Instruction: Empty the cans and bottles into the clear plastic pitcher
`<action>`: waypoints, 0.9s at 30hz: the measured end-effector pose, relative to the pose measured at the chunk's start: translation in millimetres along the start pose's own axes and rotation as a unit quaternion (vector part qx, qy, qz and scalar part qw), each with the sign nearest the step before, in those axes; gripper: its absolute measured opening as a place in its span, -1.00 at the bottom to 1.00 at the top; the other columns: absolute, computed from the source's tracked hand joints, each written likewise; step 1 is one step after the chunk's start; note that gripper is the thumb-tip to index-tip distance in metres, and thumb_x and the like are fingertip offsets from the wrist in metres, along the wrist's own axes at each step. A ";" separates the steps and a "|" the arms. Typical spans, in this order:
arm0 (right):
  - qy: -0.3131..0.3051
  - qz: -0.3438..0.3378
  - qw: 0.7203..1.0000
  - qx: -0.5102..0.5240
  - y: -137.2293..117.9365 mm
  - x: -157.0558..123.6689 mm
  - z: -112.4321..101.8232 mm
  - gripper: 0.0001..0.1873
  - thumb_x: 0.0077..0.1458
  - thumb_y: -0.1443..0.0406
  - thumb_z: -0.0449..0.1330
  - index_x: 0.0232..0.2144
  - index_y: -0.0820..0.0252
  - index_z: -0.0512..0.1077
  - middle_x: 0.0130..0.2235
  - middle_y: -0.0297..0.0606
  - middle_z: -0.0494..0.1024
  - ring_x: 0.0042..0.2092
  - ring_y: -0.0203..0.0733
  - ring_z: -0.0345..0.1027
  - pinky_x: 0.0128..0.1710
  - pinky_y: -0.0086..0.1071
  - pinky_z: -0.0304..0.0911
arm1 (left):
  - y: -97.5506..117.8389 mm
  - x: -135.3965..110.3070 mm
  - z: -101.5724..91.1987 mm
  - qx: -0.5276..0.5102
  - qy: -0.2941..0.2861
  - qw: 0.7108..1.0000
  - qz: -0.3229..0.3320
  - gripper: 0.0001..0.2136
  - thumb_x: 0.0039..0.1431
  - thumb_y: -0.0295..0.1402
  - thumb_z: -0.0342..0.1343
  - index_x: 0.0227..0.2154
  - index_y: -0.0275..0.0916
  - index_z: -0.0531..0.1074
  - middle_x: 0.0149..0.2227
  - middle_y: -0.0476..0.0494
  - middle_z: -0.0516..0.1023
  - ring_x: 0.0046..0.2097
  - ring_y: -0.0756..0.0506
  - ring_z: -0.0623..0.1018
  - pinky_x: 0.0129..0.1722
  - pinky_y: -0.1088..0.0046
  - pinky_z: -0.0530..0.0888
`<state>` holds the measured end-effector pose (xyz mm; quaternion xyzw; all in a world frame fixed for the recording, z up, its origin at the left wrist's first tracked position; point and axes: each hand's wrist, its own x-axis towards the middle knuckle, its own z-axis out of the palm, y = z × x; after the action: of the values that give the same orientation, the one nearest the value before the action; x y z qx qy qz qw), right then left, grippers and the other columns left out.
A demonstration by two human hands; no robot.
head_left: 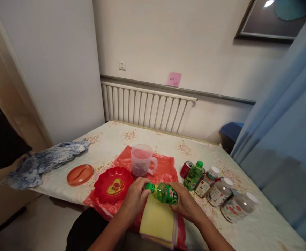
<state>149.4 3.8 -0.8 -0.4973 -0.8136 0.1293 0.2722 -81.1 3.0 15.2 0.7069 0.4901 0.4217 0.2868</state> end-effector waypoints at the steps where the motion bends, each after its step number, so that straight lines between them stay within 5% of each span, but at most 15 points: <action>1: 0.002 -0.002 1.000 0.005 -0.3 -1.4 0.7 -0.53 -0.22 0.46 0.15 -0.16 0.12 0.41 -0.20 -0.22 0.51 -0.15 -0.07 0.37 -0.12 -0.27 0.25 | 1.3 -0.5 -0.9 0.006 -0.006 1.000 0.008 -0.82 0.03 -0.43 0.02 -0.30 -0.21 0.47 -0.30 -0.12 0.50 -0.24 -0.13 0.46 -0.19 0.37 0.34; 9: 0.019 0.015 0.997 0.072 -9.6 -8.8 10.7 -0.53 -0.25 0.45 0.16 -0.18 0.12 0.44 -0.21 -0.24 0.56 -0.17 -0.08 0.42 -0.14 -0.27 0.31 | 6.5 4.7 -5.6 -0.001 -0.032 0.999 0.033 -0.78 0.07 -0.42 0.01 -0.23 -0.23 0.48 -0.24 -0.15 0.52 -0.20 -0.14 0.49 -0.15 0.35 0.38; 19: 0.032 0.084 0.986 0.139 -6.0 -18.9 55.9 -0.29 -0.31 0.45 0.22 0.02 0.14 0.38 -0.02 -0.15 0.52 0.01 0.01 0.38 0.07 -0.16 0.26 | 6.2 -3.4 -6.7 0.058 -0.043 0.997 0.010 -0.70 0.04 -0.47 0.06 -0.11 -0.20 0.43 -0.15 -0.15 0.54 -0.12 -0.14 0.51 -0.06 0.34 0.39; 23: 0.041 0.101 0.977 0.182 -9.0 -21.9 71.7 -0.19 -0.29 0.43 0.26 0.13 0.16 0.30 0.13 -0.12 0.42 0.17 0.04 0.26 0.21 -0.10 0.13 | 12.8 0.7 -32.0 0.093 -0.060 0.993 0.036 -0.73 0.05 -0.47 0.06 -0.15 -0.18 0.44 -0.16 -0.11 0.54 -0.13 -0.11 0.51 -0.10 0.39 0.40; 27: 0.066 0.119 0.974 0.181 4.3 -31.9 89.0 -0.19 -0.22 0.38 0.27 0.17 0.14 0.28 0.20 -0.10 0.36 0.23 0.07 0.19 0.26 -0.02 0.06 | 21.8 14.1 -81.1 0.150 -0.067 0.985 0.050 -0.72 0.07 -0.43 0.04 -0.12 -0.17 0.43 -0.17 -0.09 0.55 -0.14 -0.10 0.51 -0.12 0.41 0.40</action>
<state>113.1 -16.8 -85.7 -0.5406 -0.6921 0.2724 0.3932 -140.2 7.7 76.3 0.7918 0.4917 0.3094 0.1885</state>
